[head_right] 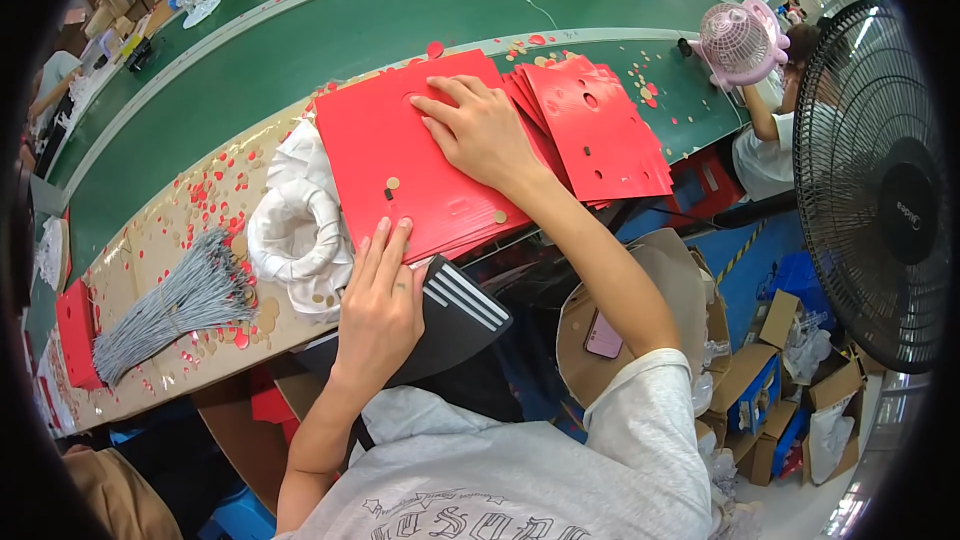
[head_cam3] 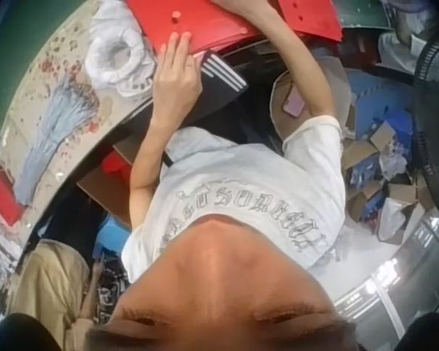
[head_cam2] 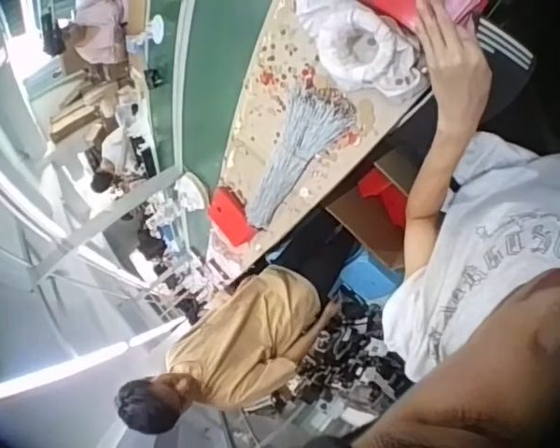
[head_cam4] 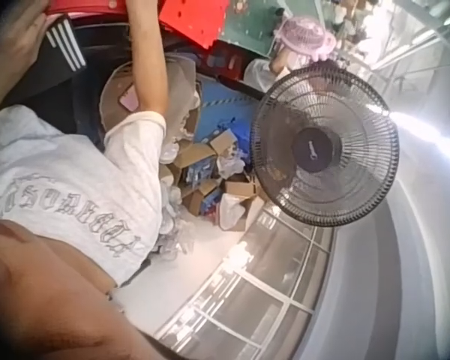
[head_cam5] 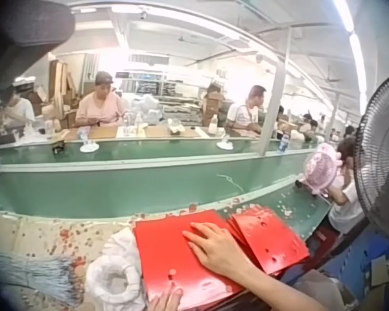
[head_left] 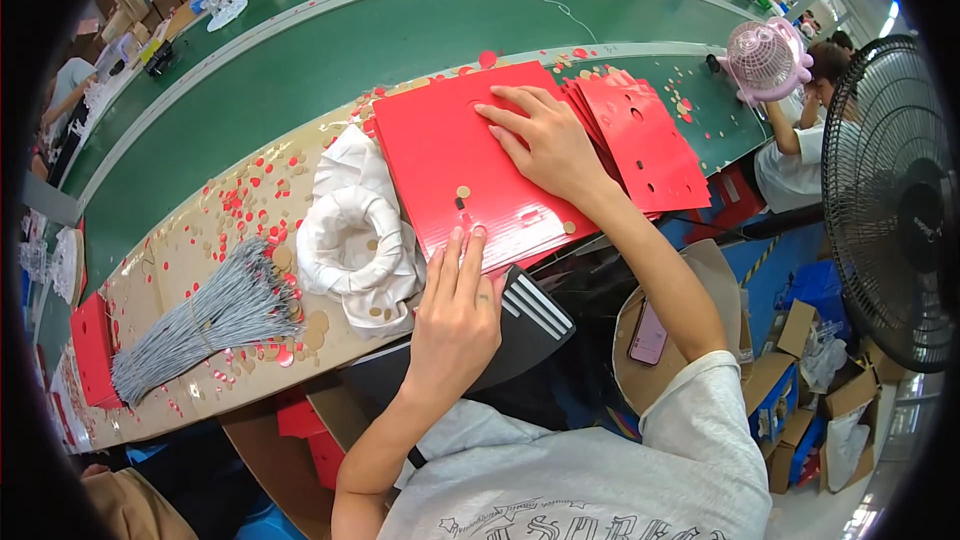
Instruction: Assembling red plastic folders by attaching black components on a factory assembly line.
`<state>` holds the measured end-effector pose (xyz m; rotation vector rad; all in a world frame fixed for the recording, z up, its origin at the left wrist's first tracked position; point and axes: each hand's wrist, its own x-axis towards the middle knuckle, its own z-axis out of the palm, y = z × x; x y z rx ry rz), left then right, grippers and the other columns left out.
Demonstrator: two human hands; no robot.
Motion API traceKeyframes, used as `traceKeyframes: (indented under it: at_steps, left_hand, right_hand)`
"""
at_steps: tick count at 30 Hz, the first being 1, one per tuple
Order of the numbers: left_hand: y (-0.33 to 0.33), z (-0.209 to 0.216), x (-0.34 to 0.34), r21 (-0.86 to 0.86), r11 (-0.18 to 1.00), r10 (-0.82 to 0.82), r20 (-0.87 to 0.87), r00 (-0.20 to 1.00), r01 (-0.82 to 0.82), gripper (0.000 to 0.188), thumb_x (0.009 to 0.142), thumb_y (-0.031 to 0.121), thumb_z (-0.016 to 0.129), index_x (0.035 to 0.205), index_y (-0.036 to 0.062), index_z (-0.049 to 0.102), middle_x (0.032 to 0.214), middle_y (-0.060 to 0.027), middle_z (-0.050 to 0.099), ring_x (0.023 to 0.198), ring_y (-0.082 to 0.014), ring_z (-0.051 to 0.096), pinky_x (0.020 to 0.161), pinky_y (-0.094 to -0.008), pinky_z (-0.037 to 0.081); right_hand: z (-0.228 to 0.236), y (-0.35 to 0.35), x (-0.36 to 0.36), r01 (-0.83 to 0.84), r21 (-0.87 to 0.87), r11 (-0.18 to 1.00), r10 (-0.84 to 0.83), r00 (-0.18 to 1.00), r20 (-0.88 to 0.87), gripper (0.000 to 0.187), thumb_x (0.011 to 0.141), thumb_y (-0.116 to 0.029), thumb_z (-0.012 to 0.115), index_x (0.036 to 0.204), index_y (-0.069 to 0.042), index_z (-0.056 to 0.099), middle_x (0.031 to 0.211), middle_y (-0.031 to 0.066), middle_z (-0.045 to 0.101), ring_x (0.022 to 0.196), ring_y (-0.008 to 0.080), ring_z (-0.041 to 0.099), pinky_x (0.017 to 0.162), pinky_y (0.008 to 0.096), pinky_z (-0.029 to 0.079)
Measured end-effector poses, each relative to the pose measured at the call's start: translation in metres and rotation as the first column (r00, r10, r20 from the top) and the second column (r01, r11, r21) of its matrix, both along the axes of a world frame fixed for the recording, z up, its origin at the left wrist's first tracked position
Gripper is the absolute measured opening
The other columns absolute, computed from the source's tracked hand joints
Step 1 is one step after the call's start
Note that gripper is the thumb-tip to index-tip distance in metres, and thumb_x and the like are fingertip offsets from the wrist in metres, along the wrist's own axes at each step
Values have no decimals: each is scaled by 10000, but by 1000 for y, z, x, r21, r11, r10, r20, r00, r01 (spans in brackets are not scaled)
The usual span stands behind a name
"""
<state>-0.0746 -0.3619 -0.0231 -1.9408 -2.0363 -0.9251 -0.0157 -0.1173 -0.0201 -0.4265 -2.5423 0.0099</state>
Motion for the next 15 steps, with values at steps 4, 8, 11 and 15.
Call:
traceKeyframes:
  at_steps: [4,8,11,15]
  left_hand:
    - [-1,3,-2,3,1000,-1,23,1000,1,214,893,54,672,880,-159,658,1307,-293,606,1239,-450,582,1039,-518,474]
    - [-1,-4,-4,6,1000,-1,28,1000,1,205,891,56,683,850,-143,657,1301,-295,609,1230,-446,588,1027,-518,483]
    - [-1,-4,-1,-2,1000,-2,80,997,2,151,901,27,661,877,-121,640,1349,-251,593,1267,-445,567,1050,-540,471]
    - [-2,0,0,3,1000,7,63,998,-7,181,907,46,661,801,-94,620,1348,-246,598,1270,-432,569,1044,-522,481]
  right_hand:
    - [15,-4,-4,-2,-6,1000,2,999,52,284,938,-240,661,1190,-138,743,1282,76,656,1203,260,597,928,420,514]
    - [22,10,-15,-30,-138,990,48,990,130,277,919,-245,675,1154,-118,749,1248,81,670,1161,265,610,935,393,538]
    - [17,25,-24,-47,26,999,45,995,84,263,906,-264,669,1132,-157,748,1191,45,671,1139,255,612,878,388,570]
    - [20,31,-30,-42,-122,992,52,996,74,251,906,-219,639,1109,-164,776,1160,57,656,1150,254,602,938,388,539]
